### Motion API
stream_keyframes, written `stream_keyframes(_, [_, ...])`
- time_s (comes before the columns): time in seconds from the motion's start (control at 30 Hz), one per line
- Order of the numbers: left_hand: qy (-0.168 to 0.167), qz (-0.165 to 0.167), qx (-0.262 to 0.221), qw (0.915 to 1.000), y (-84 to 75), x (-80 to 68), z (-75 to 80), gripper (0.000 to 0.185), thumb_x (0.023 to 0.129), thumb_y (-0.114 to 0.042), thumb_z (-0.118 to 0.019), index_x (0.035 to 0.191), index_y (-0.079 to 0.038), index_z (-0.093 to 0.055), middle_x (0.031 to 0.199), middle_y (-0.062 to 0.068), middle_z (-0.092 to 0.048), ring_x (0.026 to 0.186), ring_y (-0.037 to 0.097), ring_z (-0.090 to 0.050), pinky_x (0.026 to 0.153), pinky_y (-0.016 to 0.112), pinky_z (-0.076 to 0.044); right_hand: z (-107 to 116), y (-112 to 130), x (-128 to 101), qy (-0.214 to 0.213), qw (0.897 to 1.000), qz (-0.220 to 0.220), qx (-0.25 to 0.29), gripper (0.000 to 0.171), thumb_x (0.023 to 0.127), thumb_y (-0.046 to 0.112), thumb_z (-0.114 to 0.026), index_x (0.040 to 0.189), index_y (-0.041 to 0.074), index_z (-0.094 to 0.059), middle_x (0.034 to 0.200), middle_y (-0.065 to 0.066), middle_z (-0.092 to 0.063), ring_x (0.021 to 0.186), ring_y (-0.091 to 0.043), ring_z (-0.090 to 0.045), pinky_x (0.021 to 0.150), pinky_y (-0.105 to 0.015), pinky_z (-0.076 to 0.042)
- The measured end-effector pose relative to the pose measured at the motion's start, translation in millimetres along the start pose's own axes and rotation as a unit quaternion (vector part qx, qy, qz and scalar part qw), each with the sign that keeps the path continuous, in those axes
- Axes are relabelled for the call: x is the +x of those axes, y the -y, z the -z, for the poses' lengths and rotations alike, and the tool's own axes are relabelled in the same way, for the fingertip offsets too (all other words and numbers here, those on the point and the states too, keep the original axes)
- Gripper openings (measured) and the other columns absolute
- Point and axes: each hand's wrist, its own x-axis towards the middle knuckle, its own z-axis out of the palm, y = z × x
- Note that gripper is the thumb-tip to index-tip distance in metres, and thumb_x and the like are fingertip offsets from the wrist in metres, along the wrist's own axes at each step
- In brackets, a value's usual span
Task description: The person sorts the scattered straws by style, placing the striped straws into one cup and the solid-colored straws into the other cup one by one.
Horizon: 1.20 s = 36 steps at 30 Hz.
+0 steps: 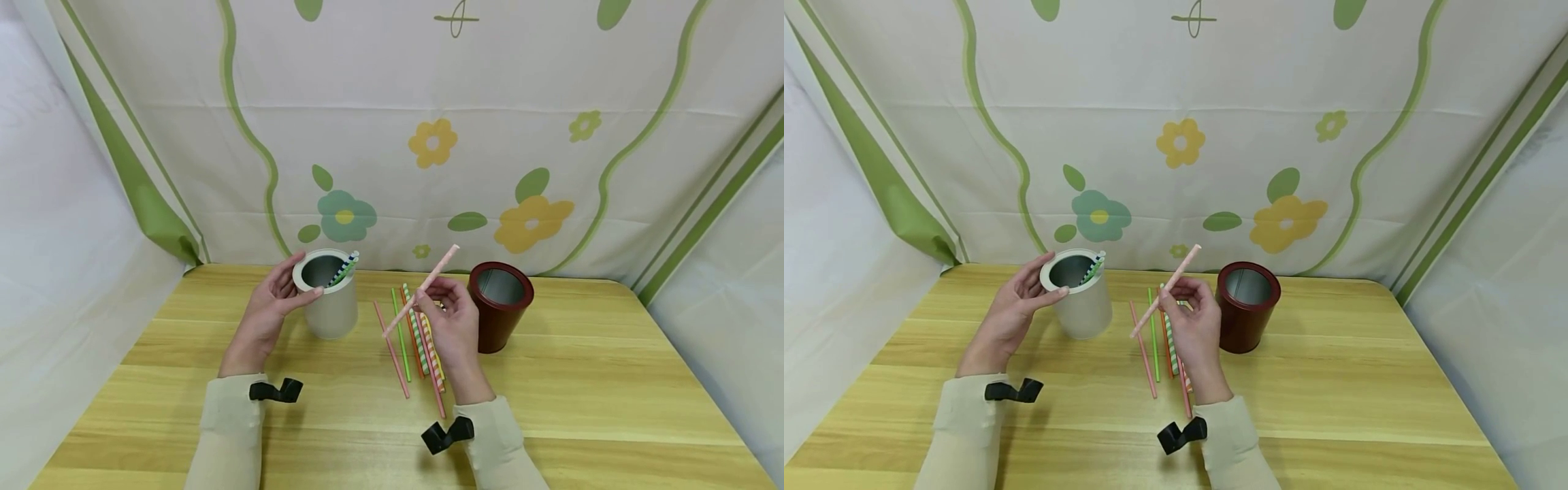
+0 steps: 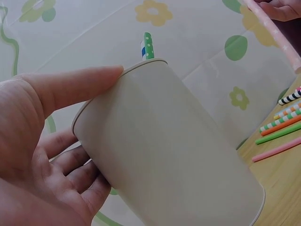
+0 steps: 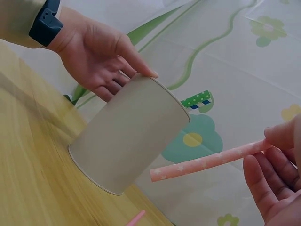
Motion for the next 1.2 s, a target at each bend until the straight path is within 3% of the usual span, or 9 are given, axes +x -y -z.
stream_keyframes(0.87, [-0.003, 0.0, -0.005, 1.0, -1.5, -0.7, -1.5, 0.085, 0.097, -0.002, -0.076, 0.17, -0.017, -0.034, 0.177, 0.006, -0.035, 0.163, 0.026, -0.033, 0.137, 0.047, -0.024, -5, 3, 0, 0.015, 1.0, 0.02, 0.01, 0.03, 0.096, -0.011, -0.071, 0.124, -0.008, -0.06, 0.104, -0.004, -0.065, 0.094, -0.015, -0.067, 0.081, -0.025, -0.066])
stream_keyframes(1.2, [-0.002, 0.0, -0.003, 1.0, 0.0, -0.8, -2.0, 0.086, 0.097, -0.002, -0.076, 0.17, -0.017, -0.033, 0.177, 0.006, -0.035, 0.163, 0.027, -0.032, 0.137, 0.048, -0.024, -20, 23, 13, 0.034, 0.998, 0.051, 0.014, 0.028, 0.099, -0.005, -0.071, 0.125, -0.005, -0.061, 0.107, -0.005, -0.063, 0.096, -0.017, -0.066, 0.084, -0.025, -0.066])
